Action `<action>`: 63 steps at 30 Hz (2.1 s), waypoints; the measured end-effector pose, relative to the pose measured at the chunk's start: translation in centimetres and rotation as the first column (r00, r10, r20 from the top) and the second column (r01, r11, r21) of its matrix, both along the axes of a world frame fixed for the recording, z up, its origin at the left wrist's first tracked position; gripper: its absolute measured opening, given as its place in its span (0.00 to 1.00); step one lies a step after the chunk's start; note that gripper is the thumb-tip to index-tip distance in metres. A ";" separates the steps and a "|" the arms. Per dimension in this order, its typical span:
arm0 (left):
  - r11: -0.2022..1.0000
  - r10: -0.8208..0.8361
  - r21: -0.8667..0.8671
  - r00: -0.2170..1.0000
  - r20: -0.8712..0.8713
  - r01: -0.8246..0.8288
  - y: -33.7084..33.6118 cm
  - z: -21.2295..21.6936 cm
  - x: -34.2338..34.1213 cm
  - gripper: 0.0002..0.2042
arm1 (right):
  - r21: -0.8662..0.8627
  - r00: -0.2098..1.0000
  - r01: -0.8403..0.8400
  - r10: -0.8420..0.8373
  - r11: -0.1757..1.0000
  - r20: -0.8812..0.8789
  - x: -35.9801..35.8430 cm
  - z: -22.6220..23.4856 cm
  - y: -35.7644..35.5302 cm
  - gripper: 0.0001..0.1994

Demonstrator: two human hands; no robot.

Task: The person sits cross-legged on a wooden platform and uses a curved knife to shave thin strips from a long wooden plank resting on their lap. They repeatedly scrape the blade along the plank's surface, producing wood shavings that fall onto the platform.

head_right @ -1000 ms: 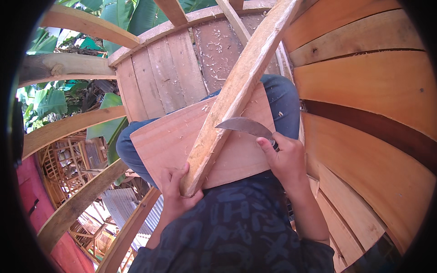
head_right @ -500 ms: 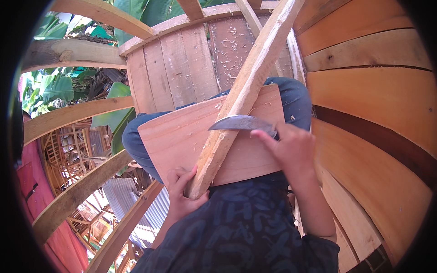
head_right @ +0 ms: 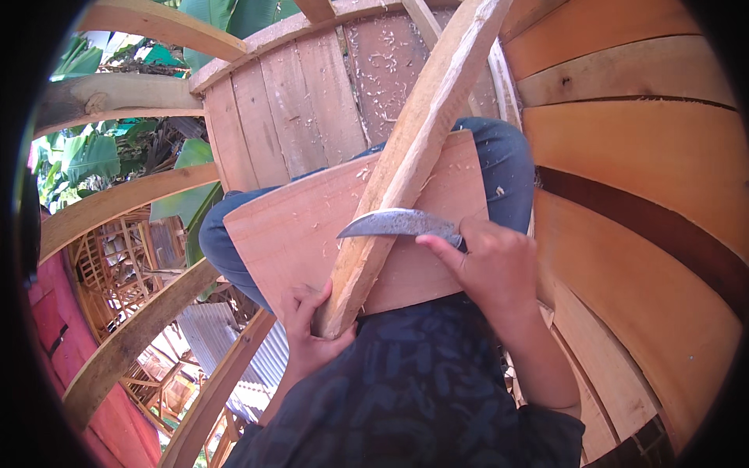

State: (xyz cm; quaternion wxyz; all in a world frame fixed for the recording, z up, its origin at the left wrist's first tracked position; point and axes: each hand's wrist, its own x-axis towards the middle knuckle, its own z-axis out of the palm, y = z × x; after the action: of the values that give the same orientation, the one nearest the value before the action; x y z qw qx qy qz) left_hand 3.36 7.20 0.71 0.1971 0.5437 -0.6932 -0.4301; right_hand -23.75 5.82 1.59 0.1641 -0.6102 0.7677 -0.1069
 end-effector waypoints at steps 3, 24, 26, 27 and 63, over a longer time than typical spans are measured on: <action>0.999 0.040 0.030 0.999 -0.019 -0.039 0.2 0.2 -0.3 0.32 | -0.028 0.992 -0.057 0.054 0.998 -0.114 -1.4 0.0 -0.9 0.29; 1.000 -0.027 -0.009 1.000 0.012 0.028 0.3 -0.5 0.9 0.36 | -0.076 0.997 -0.050 0.045 0.996 -0.064 -1.1 -1.9 -0.4 0.30; 1.000 -0.012 -0.008 1.000 -0.003 0.012 -0.2 -0.2 0.2 0.35 | -0.110 0.989 -0.084 0.070 0.990 -0.129 -2.0 -1.6 -1.3 0.30; 1.000 0.005 -0.003 1.000 -0.010 -0.005 -0.4 0.0 -0.1 0.34 | -0.118 0.988 -0.071 0.054 0.991 -0.145 -2.3 -1.9 -1.3 0.31; 0.997 0.007 -0.074 0.993 0.117 0.002 0.6 -0.5 0.1 0.34 | 0.047 0.964 -0.033 0.045 0.998 -0.263 -2.4 0.8 -2.6 0.32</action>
State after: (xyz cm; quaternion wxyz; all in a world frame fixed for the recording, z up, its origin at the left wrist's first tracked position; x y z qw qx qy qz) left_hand 3.45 7.83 0.26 0.1767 0.5612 -0.7183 -0.3713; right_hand -26.11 3.23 2.37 0.0752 -0.6304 0.7726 -0.0050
